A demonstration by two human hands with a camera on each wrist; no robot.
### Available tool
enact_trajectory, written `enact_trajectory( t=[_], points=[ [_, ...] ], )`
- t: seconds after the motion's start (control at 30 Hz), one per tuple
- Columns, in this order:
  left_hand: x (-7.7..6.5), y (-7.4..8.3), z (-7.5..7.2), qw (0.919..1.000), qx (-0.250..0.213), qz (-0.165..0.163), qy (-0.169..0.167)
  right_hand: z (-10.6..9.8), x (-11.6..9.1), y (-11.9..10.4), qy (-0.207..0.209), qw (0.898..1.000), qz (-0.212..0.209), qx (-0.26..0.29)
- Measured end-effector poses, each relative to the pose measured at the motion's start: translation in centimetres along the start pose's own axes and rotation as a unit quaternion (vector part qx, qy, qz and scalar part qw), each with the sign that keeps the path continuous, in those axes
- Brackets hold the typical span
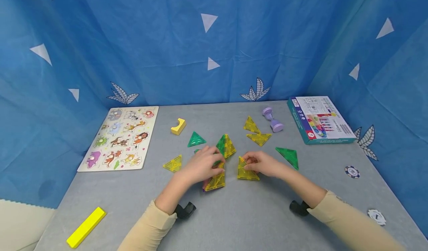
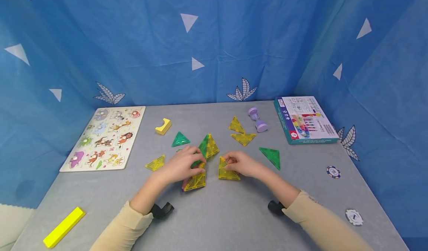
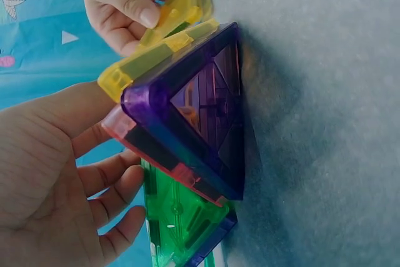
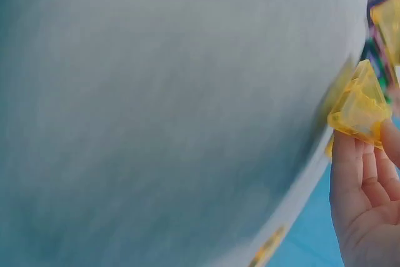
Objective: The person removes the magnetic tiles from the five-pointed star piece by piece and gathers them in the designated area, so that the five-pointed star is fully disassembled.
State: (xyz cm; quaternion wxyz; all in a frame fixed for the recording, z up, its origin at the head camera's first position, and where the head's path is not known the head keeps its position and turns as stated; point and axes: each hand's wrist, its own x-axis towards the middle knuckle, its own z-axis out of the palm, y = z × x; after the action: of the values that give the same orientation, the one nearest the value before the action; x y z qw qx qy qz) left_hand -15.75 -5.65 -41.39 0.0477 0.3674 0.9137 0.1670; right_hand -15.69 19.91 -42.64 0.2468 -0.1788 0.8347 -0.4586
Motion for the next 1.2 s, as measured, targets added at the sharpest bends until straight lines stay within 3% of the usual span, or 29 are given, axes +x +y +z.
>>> enact_trajectory(
  t=[0.13, 0.27, 0.37, 0.5, 0.7, 0.93, 1.07, 1.2],
  points=[
    [0.0, 0.0, 0.1, 1.0, -0.001, 0.0, 0.001, -2.0, -0.7, 0.3, 0.01, 0.999, 0.033, -0.016],
    [-0.1, 0.0, 0.1, 1.0, -0.005, -0.001, 0.002, -3.7, -1.0, 0.9, -0.011, 0.997, 0.073, -0.007],
    [-0.1, -0.1, 0.1, 1.0, -0.008, -0.002, 0.001, -4.3, -1.0, 1.4, -0.029, 0.995, 0.095, 0.004],
    [-0.2, 0.0, 0.0, 0.9999, -0.011, -0.004, 0.0, -4.5, -0.7, 1.8, -0.026, 0.994, 0.101, -0.02],
    [-0.1, 0.0, 0.1, 0.9999, -0.013, -0.004, 0.004, -4.1, -0.2, 1.3, 0.02, 0.989, 0.093, -0.113],
    [-0.2, 0.0, 0.1, 0.9998, -0.014, 0.0, 0.012, -2.4, 0.6, -1.2, 0.106, 0.963, 0.053, -0.243],
    [-0.3, 0.0, 0.1, 0.9997, -0.013, 0.001, 0.023, -1.1, 1.8, -2.5, 0.111, 0.953, 0.018, -0.281],
    [-0.3, 0.0, 0.3, 0.9995, -0.009, 0.0, 0.031, 0.0, 3.3, -3.0, 0.094, 0.952, 0.0, -0.291]
  ],
)
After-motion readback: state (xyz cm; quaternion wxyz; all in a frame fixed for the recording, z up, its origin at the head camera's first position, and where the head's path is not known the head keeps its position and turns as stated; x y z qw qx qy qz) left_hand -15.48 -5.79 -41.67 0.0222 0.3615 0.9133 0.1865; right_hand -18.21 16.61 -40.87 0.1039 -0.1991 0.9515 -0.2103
